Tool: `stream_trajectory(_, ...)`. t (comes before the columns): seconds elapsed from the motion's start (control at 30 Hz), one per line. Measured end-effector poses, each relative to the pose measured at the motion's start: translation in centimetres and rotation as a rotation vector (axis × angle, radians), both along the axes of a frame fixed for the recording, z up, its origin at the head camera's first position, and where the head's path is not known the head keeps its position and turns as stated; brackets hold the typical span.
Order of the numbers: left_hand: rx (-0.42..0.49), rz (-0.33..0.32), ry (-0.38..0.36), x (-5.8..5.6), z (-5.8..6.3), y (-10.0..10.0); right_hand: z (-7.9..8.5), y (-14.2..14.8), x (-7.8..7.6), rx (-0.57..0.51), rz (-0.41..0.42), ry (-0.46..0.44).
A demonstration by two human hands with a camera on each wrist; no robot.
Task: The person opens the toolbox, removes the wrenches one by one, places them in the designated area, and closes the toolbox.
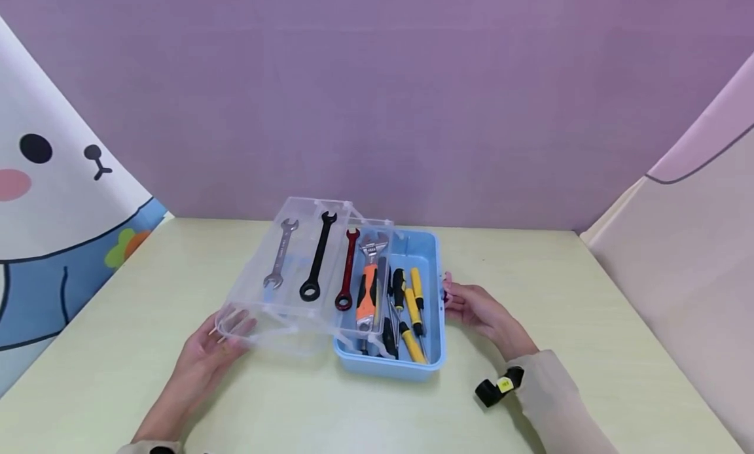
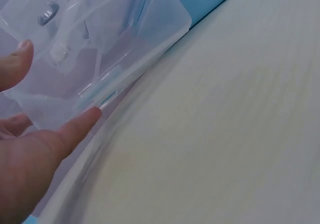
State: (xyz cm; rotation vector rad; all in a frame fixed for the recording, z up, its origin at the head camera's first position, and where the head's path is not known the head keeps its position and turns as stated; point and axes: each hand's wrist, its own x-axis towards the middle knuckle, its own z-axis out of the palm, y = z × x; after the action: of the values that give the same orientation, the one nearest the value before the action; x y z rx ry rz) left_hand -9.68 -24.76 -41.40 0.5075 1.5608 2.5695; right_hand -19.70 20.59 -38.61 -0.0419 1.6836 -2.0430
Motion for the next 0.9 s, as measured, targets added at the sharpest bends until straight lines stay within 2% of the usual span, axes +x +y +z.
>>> stream_trajectory(0.13, -0.066, -0.006, -0.085, 0.3, -0.2, -0.2, 0.2, 0.1, 0.1, 0.007, 0.013, 0.010)
stream_trajectory(0.23, -0.108, -0.020, -0.110, 0.3, -0.2, -0.3, 0.5, 0.2, 0.3, 0.026, 0.011, 0.013)
stream_trajectory(0.37, -0.112, -0.042, -0.103, 0.1, -0.1, -0.2, 1.0, 0.3, 0.5, 0.029, 0.002, 0.005)
stream_trajectory(0.57, -0.112, -0.040, -0.091, 0.2, -0.2, -0.2, 1.3, 0.4, 0.6, 0.065, -0.001, 0.032)
stream_trajectory(0.73, -0.206, 0.035, -0.057, 0.2, -0.3, 0.2, 2.0, 0.9, 0.7, 0.190, 0.003, 0.104)
stream_trajectory(0.9, -0.389, 0.177, -0.047, 0.0, 0.1, 0.6, 3.6, 1.4, 0.4, 0.322, 0.001, 0.176)
